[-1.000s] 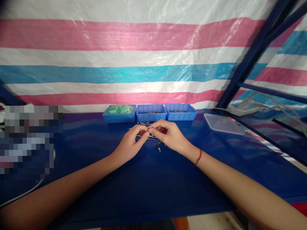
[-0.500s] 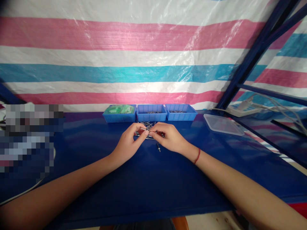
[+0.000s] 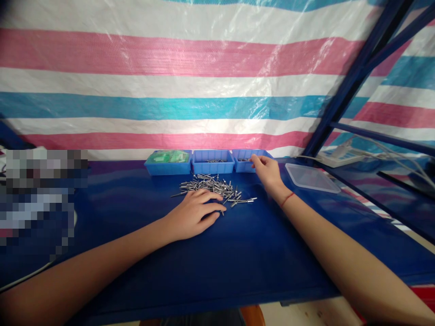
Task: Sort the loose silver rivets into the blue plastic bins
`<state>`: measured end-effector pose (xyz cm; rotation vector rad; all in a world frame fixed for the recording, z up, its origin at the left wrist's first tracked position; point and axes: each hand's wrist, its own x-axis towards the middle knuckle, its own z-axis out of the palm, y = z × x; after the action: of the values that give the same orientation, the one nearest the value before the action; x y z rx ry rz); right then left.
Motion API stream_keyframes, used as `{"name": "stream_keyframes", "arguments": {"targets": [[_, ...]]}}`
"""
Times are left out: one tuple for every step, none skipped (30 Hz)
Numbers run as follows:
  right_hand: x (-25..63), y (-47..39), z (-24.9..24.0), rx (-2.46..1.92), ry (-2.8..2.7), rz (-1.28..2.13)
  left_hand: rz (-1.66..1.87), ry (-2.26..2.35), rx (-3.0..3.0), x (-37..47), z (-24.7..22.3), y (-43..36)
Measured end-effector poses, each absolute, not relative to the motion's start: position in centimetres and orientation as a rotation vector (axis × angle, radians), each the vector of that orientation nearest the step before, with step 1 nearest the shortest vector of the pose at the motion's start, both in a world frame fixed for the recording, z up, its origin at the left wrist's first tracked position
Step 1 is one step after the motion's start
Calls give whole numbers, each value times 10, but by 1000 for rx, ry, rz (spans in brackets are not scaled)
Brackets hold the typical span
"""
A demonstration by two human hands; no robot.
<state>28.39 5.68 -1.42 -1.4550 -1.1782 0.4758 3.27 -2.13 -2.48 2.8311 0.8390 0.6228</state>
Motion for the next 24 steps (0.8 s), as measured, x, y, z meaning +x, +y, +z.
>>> {"name": "stream_keyframes", "arguments": {"targets": [[285, 58, -15, -1447, -1152, 494, 619, 849, 2818, 33, -25, -21], [285, 58, -15, -1435, -1137, 513, 624, 855, 2806, 33, -25, -21], [285, 57, -15, -1423, -1133, 531, 632, 856, 2794, 33, -25, -20], [283, 56, -14, -1412, -1136, 550, 639, 851, 2783, 33, -25, -20], [282, 55, -14, -1402, -1152, 562, 651, 845, 2771, 32, -25, -20], [279, 54, -13, -1393, -1179, 563, 673, 841, 2757, 32, -25, -19], [277, 52, -12, -1382, -1206, 560, 705, 840, 2739, 32, -26, -18], [274, 50, -11, -1373, -1240, 550, 746, 843, 2716, 32, -26, -17], [271, 47, -10, -1367, -1283, 535, 796, 849, 2686, 32, -26, -16], [267, 44, -9, -1361, -1341, 521, 852, 858, 2646, 31, -27, -15], [262, 40, -8, -1348, -1410, 511, 910, 870, 2597, 31, -27, -13], [257, 36, -6, -1324, -1487, 505, 964, 883, 2542, 31, -27, -12], [252, 31, -4, -1288, -1580, 499, 1012, 898, 2484, 31, -27, -11], [247, 26, -3, -1240, -1677, 498, 1053, 913, 2427, 31, -27, -10], [242, 20, -1, -1189, -1768, 505, 1085, 929, 2374, 31, -27, -9], [237, 15, 0, -1141, -1853, 518, 1107, 944, 2330, 31, -27, -8], [232, 9, 1, -1106, -1932, 536, 1123, 957, 2295, 31, -27, -8], [228, 4, 2, -1081, -2002, 558, 1137, 967, 2269, 32, -27, -7], [224, 0, 2, -1066, -2057, 579, 1154, 976, 2246, 32, -27, -7], [221, -4, 2, -1057, -2098, 597, 1173, 982, 2226, 32, -27, -6], [219, -6, 1, -1052, -2123, 613, 1190, 984, 2209, 32, -27, -6], [217, -8, 1, -1048, -2134, 630, 1208, 983, 2191, 32, -27, -6], [216, -8, 0, -1050, -2129, 651, 1224, 981, 2169, 32, -27, -6], [215, -8, -1, -1056, -2112, 676, 1237, 980, 2141, 32, -27, -6]]}}
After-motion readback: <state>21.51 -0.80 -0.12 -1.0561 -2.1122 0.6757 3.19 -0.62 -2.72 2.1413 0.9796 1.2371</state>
